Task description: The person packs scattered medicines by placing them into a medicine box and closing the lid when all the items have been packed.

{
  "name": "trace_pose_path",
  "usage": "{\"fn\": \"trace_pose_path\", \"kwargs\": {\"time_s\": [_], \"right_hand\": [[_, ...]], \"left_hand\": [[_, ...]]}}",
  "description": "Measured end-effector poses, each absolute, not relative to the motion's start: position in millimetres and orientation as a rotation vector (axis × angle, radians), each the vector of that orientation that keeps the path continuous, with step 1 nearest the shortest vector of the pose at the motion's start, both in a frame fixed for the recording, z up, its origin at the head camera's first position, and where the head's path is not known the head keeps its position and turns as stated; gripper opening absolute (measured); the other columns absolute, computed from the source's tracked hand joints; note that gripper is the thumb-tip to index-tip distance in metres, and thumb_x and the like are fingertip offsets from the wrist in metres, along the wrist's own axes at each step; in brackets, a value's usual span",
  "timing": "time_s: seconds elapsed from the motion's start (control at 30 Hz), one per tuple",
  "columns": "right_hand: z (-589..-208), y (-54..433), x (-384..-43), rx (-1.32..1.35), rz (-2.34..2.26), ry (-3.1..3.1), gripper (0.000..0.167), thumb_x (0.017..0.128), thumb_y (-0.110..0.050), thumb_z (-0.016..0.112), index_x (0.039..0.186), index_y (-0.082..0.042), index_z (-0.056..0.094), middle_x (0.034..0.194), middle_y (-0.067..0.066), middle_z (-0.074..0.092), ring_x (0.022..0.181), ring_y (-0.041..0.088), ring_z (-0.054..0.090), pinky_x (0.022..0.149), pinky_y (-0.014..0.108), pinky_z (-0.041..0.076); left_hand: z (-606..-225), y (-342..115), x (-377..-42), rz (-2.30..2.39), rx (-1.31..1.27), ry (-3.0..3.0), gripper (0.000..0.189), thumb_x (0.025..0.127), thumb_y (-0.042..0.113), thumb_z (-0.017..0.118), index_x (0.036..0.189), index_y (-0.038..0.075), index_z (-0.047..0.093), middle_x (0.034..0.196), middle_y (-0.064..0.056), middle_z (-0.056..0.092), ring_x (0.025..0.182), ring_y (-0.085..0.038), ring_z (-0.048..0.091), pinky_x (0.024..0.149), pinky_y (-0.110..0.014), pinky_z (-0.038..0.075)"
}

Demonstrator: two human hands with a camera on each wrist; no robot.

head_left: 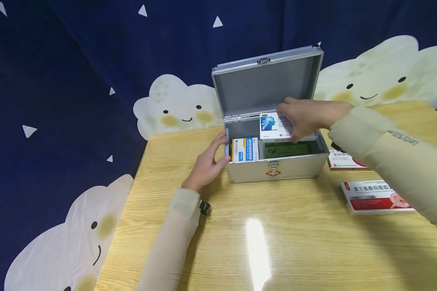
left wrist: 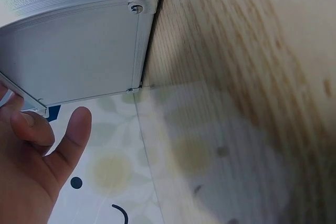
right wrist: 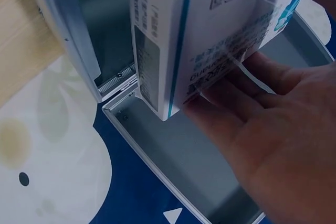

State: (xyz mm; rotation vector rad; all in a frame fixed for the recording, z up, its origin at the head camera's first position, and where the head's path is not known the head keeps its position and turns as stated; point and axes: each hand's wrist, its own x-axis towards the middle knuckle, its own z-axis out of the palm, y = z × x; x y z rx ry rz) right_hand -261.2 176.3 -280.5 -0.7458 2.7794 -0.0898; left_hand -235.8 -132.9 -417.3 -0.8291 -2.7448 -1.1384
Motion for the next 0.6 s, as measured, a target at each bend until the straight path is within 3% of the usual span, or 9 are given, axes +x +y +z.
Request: {"fn": "trace_pose_path", "kwargs": {"time_s": [0.17, 0.33, 0.6], "right_hand": [[-284.1, 172.6, -263.4, -0.744, -0.118, 2.774, 0.091, 0.064, -0.015, 0.082, 0.141, 0.006, 0.04, 0.123, 0.022, 0.051, 0.104, 0.035, 0.056, 0.091, 0.053, 0.054], [-289.2, 170.8, -267.2, -0.722, -0.14, 2.751, 0.097, 0.063, -0.013, 0.086, 0.146, 0.002, 0.038, 0.13, 0.022, 0.051, 0.115, 0.04, 0.055, 0.096, 0.059, 0.051], [-292.6, 176.0, -277.2, -0.677, -0.13, 2.739, 0.1, 0.064, -0.016, 0.087, 0.149, -0.004, 0.036, 0.135, 0.024, 0.048, 0.118, 0.043, 0.053, 0.097, 0.063, 0.049]], "left_hand": [[-418.8, -132.8, -236.5, -1.149, -0.827, -2.727, 0.057, 0.097, 0.041, 0.051, 0.148, 0.019, 0.04, 0.166, 0.011, 0.024, 0.101, -0.026, 0.066, 0.064, -0.027, 0.053], [-419.2, -132.5, -236.1, -1.137, -0.828, -2.738, 0.059, 0.097, 0.044, 0.049, 0.149, 0.017, 0.04, 0.166, 0.011, 0.023, 0.114, -0.025, 0.063, 0.064, -0.026, 0.052], [-418.6, -132.6, -236.7, -1.149, -0.822, -2.743, 0.059, 0.097, 0.042, 0.049, 0.149, 0.018, 0.039, 0.166, 0.013, 0.021, 0.115, -0.025, 0.062, 0.066, -0.028, 0.053]]}}
